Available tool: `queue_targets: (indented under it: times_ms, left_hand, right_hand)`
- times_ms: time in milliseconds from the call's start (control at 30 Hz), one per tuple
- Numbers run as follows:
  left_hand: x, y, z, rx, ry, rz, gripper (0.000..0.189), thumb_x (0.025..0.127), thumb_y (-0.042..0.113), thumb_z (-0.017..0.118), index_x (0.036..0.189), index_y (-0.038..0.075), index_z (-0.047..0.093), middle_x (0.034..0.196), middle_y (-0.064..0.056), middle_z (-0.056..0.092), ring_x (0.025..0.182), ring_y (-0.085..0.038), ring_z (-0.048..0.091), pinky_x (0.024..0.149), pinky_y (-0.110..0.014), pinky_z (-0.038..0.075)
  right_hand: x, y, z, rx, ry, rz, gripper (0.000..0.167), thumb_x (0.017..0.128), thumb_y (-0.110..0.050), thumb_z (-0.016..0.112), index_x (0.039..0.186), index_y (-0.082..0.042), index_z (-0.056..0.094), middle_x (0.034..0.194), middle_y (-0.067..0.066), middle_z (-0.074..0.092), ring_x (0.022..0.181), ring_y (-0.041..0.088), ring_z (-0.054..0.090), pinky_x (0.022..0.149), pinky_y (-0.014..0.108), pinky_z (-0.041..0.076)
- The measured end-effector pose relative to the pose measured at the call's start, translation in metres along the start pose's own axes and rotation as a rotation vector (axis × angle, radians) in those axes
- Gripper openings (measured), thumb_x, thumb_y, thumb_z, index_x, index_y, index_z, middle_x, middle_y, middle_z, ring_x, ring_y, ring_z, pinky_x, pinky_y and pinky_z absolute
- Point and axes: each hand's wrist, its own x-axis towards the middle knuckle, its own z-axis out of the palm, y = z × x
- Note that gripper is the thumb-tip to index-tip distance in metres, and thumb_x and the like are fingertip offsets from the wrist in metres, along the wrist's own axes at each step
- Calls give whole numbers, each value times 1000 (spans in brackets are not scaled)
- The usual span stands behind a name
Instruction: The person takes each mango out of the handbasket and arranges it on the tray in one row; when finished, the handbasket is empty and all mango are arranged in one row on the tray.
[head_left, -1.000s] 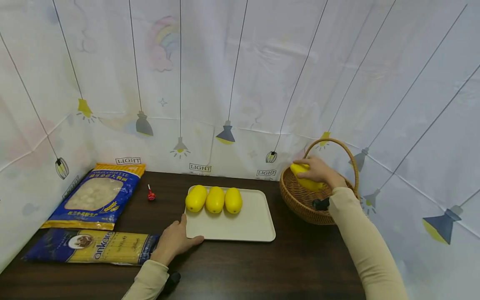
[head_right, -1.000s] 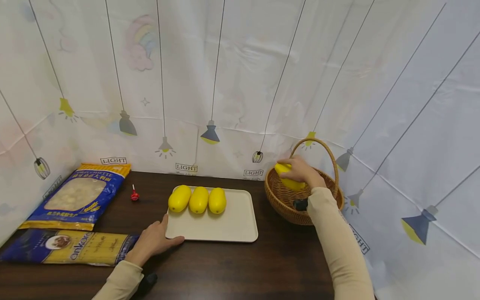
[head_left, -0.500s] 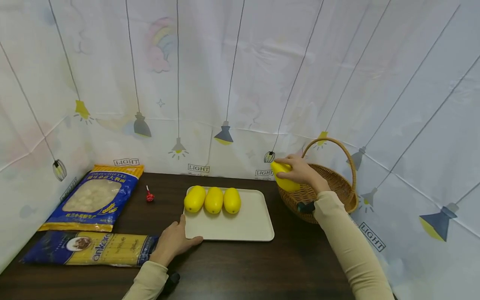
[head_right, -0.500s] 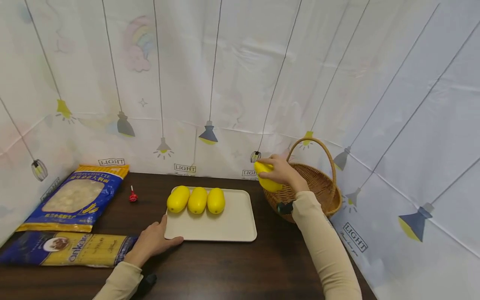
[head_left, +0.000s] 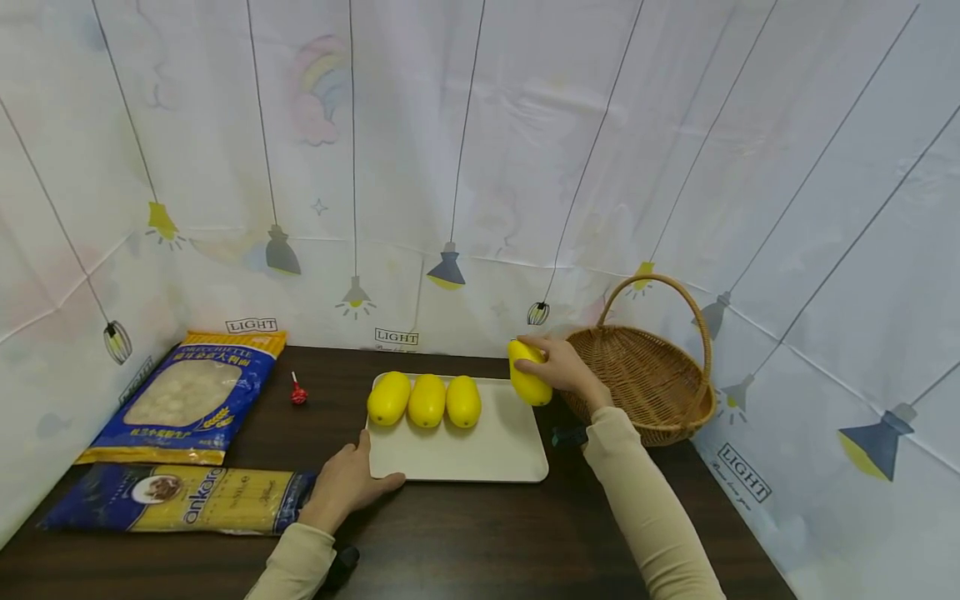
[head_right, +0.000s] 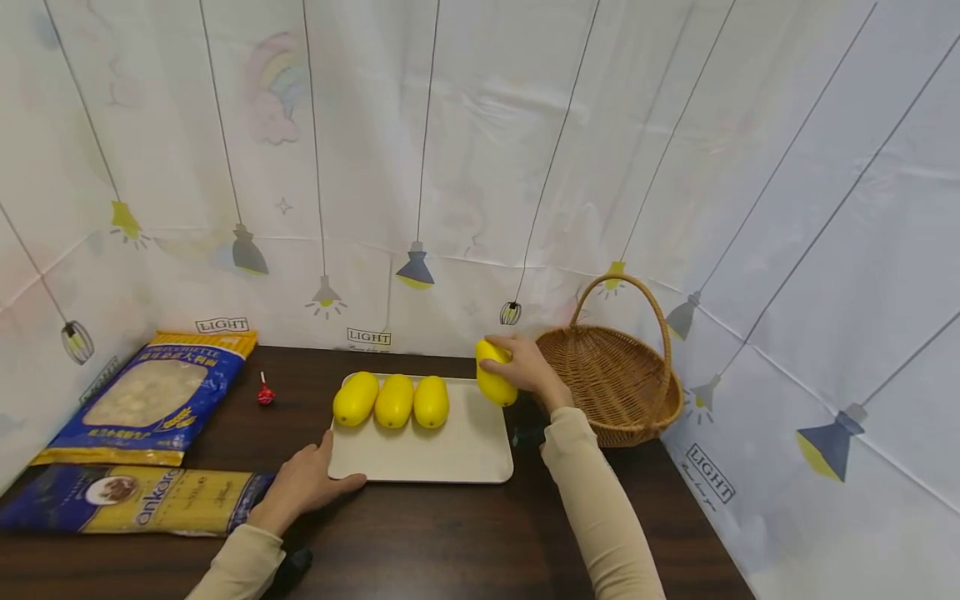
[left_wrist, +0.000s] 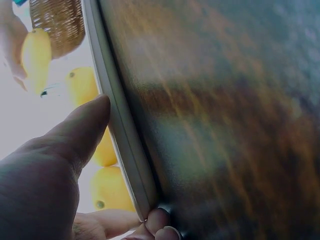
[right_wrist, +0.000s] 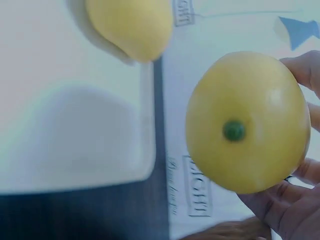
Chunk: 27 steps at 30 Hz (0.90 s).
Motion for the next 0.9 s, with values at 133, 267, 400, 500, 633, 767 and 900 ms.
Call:
queue_targets:
  times_ms: [133,267,400,500,633,767,900]
  left_hand:
    - [-1,-1,1,-3,1,1,107,81,58,75,151,-11,33,131,-35,57,111,-44,63,95,-55,52]
    - [-2,-1,1,-6,1,0,107,81,59,75,151,-11,33,131,-35,57,111,-44,63,95,-55,52]
    - [-3,0,0,-8,2,-4,106,81,58,75,151,-11,33,131,-36,57,111,-44,62,95,-56,52]
    - [-2,0,0,-7,2,-4,107,81,58,75,151,-11,33,131,-36,57,111,-45,62,95,-56,52]
    - [-2,1,-1,-5,1,-3,107,81,59,74,151,-11,33,132,-35,57,111,-44,63,95,-56,52]
    - [-2,1,-1,-7,4,-3,107,81,59,74,152,-10,33,132,-35,57,110,-44,63,94,-56,52]
    - [-2,0,0,-10,11,1,107,81,60,74,152,-9,33,131,-34,57,108,-43,64,93,-55,53]
  right_hand:
    - [0,0,20,-24,-11,12,60,97,-43,62,148,-15,52,137,20,58,114,33,57,90,47,52]
    - [0,4,39,-20,-39,36,59,97,-44,61,149,-17,51,143,18,57,123,35,56,98,51,49]
    - [1,9,55,20,-71,100,62,97,-49,59,150,-20,49,150,16,52,131,35,54,106,53,46]
    - [2,12,65,61,-78,147,62,97,-51,58,150,-20,49,149,16,53,131,34,53,107,53,45]
    - [4,11,75,89,-71,168,61,97,-49,60,150,-18,50,146,16,55,132,34,53,109,53,44]
    - [5,6,81,91,-78,181,62,97,-46,60,150,-16,49,145,19,55,130,36,53,108,55,43]
    - [5,2,87,75,-82,210,60,97,-45,60,149,-17,50,145,20,54,129,36,52,108,56,43]
